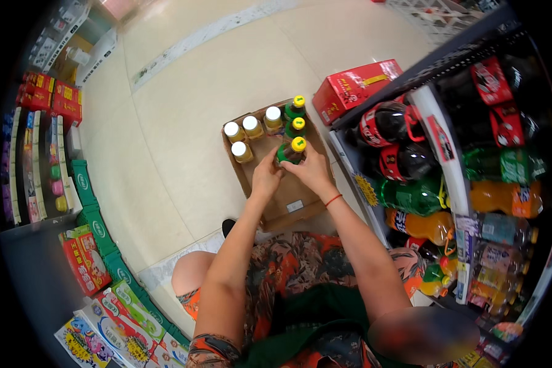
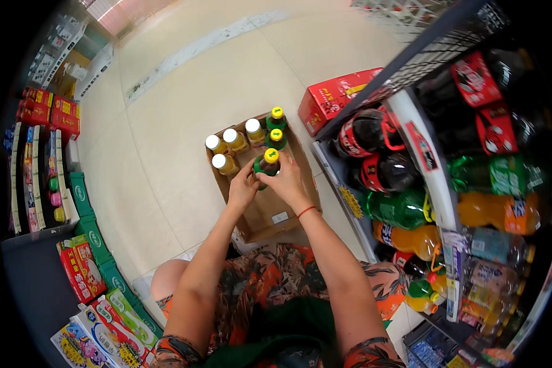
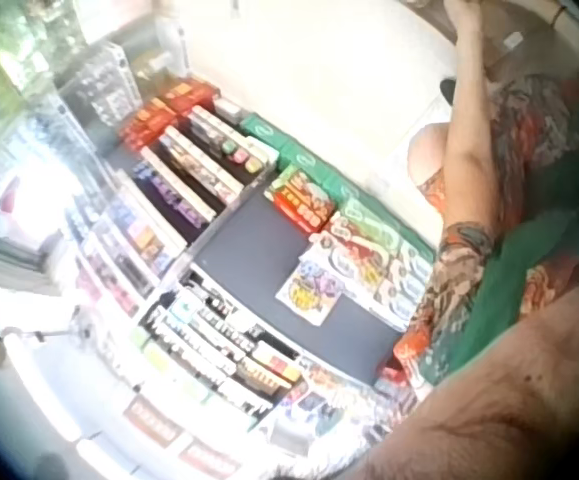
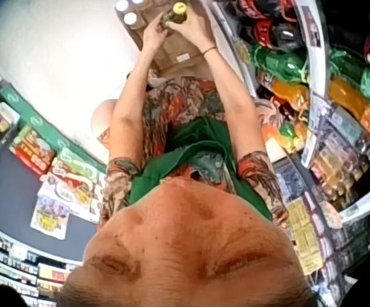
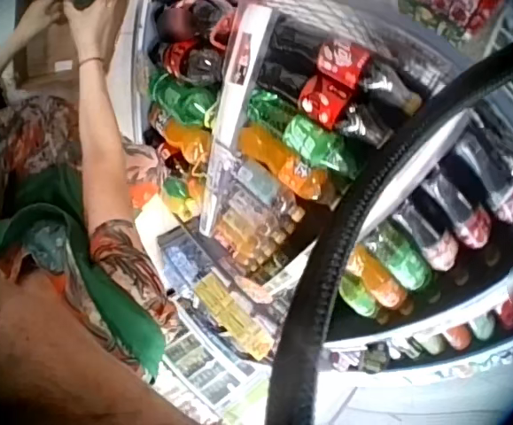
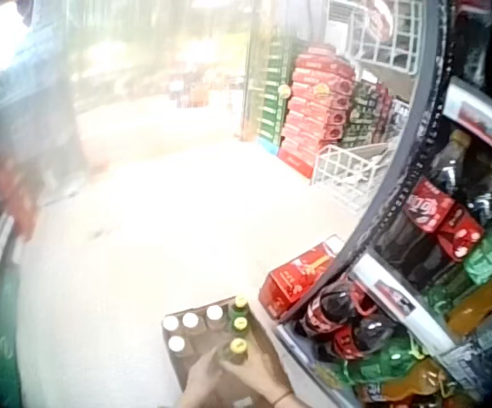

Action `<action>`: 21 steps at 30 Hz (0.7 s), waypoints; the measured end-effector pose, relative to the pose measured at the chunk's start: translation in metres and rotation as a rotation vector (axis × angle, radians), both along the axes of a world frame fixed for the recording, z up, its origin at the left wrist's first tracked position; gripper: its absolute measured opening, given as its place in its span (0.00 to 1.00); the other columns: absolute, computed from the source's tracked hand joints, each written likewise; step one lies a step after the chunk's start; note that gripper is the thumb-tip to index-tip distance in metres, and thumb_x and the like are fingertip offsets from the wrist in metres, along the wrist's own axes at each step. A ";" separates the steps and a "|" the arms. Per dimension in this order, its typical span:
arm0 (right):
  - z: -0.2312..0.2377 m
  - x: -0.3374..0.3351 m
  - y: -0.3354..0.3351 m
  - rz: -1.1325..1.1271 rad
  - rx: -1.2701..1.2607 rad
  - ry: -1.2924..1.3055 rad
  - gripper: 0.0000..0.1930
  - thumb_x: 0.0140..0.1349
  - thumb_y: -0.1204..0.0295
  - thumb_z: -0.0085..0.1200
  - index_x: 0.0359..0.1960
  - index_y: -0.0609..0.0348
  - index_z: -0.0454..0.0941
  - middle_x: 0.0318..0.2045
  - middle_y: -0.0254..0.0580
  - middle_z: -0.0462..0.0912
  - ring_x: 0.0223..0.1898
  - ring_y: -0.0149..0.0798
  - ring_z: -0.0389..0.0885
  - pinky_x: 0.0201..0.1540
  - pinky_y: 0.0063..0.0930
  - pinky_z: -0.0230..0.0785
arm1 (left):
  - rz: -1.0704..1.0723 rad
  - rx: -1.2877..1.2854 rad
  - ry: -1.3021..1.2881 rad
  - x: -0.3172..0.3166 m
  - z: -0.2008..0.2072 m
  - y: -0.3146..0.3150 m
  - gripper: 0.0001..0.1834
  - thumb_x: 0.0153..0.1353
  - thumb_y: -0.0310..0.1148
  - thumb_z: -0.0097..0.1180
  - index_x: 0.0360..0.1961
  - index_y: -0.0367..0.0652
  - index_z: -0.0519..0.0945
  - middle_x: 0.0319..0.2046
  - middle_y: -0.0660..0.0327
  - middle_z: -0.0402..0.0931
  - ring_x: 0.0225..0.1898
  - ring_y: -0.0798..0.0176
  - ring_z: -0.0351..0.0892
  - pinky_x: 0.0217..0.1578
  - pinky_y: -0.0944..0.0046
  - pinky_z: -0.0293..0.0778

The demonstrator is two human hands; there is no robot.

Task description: The person sits on the floor and restocks a beverage shelf by taking various plastic bottles of soda and tea from a cardboard box. They place the bottles on the shelf, arranging them by type and color, and occasionally adjust the bottles to align them properly.

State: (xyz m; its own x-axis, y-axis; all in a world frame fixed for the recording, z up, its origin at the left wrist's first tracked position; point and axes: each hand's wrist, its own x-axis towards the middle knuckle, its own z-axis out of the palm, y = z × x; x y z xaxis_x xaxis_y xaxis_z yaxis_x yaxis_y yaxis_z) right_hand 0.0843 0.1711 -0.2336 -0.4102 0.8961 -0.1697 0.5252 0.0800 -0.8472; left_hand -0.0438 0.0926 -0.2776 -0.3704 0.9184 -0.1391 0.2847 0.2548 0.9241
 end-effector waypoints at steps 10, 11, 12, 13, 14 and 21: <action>0.136 0.101 -0.063 0.017 -0.099 0.329 0.30 0.50 0.69 0.69 0.54 0.66 0.71 0.48 0.45 0.82 0.48 0.31 0.80 0.51 0.26 0.72 | -0.519 0.036 -0.152 0.039 0.138 -0.035 0.44 0.46 0.22 0.70 0.66 0.40 0.64 0.46 0.60 0.78 0.48 0.67 0.76 0.50 0.65 0.74; 0.148 0.109 -0.072 -0.004 -0.088 0.385 0.31 0.51 0.70 0.69 0.55 0.66 0.69 0.49 0.46 0.81 0.49 0.32 0.80 0.52 0.27 0.72 | -0.517 0.051 -0.190 0.049 0.149 -0.040 0.43 0.46 0.22 0.70 0.65 0.40 0.65 0.46 0.60 0.78 0.47 0.67 0.76 0.49 0.65 0.74; 0.166 0.116 -0.082 -0.017 -0.117 0.397 0.32 0.52 0.70 0.69 0.57 0.66 0.66 0.51 0.49 0.80 0.51 0.34 0.79 0.53 0.29 0.72 | -0.516 0.066 -0.228 0.057 0.163 -0.046 0.43 0.46 0.22 0.70 0.65 0.40 0.65 0.46 0.59 0.78 0.46 0.68 0.77 0.48 0.65 0.75; 0.178 0.124 -0.091 -0.057 -0.078 0.378 0.32 0.53 0.70 0.69 0.57 0.65 0.66 0.51 0.49 0.80 0.51 0.34 0.78 0.53 0.29 0.72 | -0.514 0.087 -0.258 0.065 0.178 -0.051 0.43 0.46 0.21 0.70 0.65 0.39 0.65 0.46 0.59 0.78 0.45 0.68 0.77 0.47 0.66 0.76; 0.188 0.133 -0.100 -0.100 -0.041 0.357 0.32 0.53 0.70 0.69 0.57 0.65 0.66 0.51 0.49 0.79 0.51 0.34 0.78 0.53 0.29 0.72 | -0.510 0.092 -0.285 0.074 0.188 -0.056 0.42 0.47 0.22 0.71 0.65 0.38 0.65 0.45 0.59 0.78 0.43 0.69 0.78 0.45 0.66 0.77; 0.246 0.183 -0.157 -0.331 0.150 0.522 0.32 0.56 0.71 0.66 0.58 0.64 0.63 0.52 0.50 0.77 0.54 0.39 0.76 0.58 0.33 0.69 | -0.526 0.301 -0.145 0.141 0.273 -0.074 0.39 0.46 0.30 0.73 0.61 0.38 0.69 0.45 0.59 0.78 0.44 0.68 0.78 0.45 0.65 0.77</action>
State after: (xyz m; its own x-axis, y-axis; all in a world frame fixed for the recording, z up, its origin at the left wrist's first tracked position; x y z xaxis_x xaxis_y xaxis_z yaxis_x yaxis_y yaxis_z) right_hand 0.2672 0.0141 0.0125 -0.1024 0.9881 0.1149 0.0628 0.1217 -0.9906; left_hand 0.0975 0.0186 -0.0049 0.1451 0.9795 0.1397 0.1675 -0.1634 0.9722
